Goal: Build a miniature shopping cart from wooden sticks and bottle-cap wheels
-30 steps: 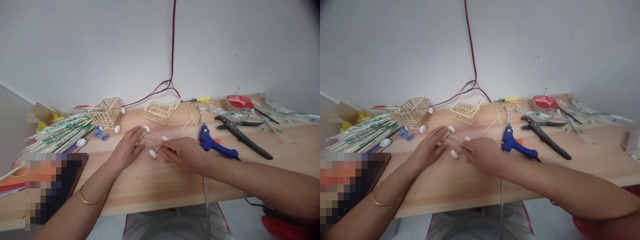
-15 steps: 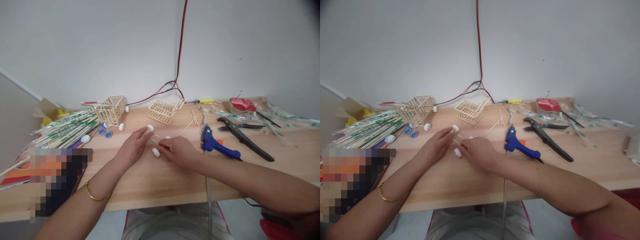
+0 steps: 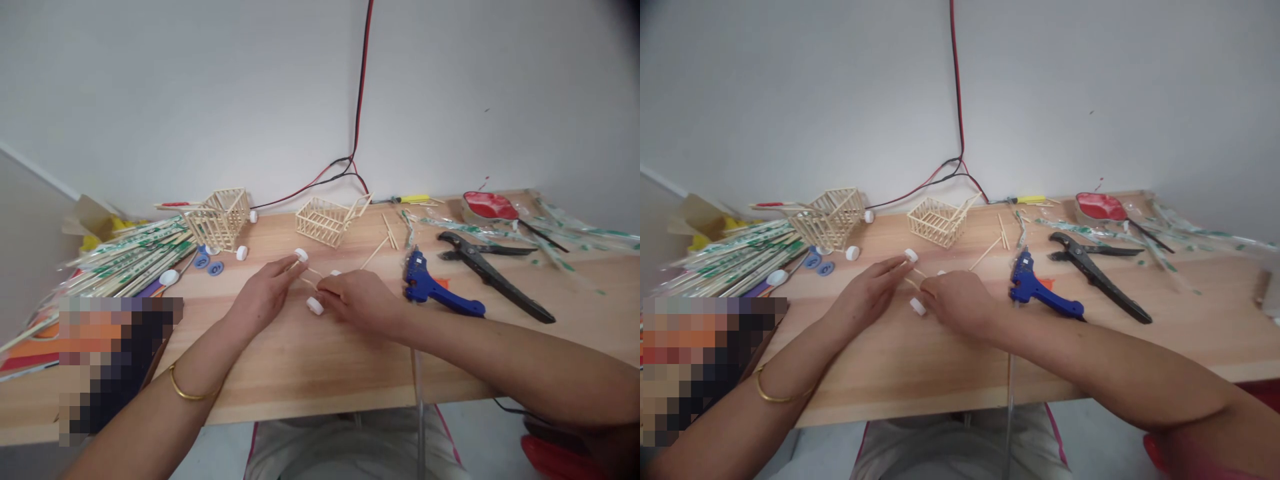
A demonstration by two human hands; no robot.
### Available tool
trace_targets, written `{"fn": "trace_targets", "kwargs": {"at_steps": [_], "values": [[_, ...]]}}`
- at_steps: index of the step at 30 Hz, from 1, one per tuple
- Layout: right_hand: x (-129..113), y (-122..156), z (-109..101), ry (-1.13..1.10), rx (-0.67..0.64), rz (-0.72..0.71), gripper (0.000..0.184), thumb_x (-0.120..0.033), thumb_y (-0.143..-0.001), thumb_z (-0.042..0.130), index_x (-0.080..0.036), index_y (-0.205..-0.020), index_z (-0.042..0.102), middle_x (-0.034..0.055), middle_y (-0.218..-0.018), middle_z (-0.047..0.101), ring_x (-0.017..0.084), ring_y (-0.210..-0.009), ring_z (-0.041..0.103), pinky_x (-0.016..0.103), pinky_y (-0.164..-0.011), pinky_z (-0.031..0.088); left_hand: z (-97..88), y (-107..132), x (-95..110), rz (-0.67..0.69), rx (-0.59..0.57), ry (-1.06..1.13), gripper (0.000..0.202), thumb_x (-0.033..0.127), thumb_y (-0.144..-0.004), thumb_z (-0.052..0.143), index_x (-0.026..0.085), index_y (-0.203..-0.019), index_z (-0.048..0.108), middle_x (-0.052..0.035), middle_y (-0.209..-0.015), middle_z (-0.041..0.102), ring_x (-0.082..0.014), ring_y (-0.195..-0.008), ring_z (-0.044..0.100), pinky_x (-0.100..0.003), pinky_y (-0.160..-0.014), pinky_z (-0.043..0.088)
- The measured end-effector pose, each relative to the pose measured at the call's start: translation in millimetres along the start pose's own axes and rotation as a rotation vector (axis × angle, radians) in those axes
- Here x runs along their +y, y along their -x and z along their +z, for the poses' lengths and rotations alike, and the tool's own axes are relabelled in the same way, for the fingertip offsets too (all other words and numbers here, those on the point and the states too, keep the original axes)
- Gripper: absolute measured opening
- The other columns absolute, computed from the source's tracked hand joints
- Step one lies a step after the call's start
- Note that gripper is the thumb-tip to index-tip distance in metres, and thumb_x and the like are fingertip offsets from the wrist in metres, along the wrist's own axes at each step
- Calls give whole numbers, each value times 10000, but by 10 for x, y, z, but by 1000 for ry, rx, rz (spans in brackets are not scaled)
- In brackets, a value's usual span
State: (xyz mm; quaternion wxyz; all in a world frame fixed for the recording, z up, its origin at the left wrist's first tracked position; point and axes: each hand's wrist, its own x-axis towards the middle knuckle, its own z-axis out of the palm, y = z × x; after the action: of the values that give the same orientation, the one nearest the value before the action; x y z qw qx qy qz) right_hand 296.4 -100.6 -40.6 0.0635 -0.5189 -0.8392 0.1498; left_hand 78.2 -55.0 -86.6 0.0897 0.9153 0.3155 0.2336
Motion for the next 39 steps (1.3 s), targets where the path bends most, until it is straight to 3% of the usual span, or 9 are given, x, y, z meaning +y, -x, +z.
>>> {"fn": "trace_targets", "kwargs": {"at_steps": [39], "values": [[34, -24, 43, 116, -8, -41, 355, -393, -979, 389, -198, -876, 667, 58, -799, 728, 180, -675, 641, 283, -543, 212, 0, 11, 9, -7, 9, -13, 497, 100, -908, 373, 208, -1385, 463, -131, -1412, 496, -242, -1283, 493, -438, -1013, 479]]}}
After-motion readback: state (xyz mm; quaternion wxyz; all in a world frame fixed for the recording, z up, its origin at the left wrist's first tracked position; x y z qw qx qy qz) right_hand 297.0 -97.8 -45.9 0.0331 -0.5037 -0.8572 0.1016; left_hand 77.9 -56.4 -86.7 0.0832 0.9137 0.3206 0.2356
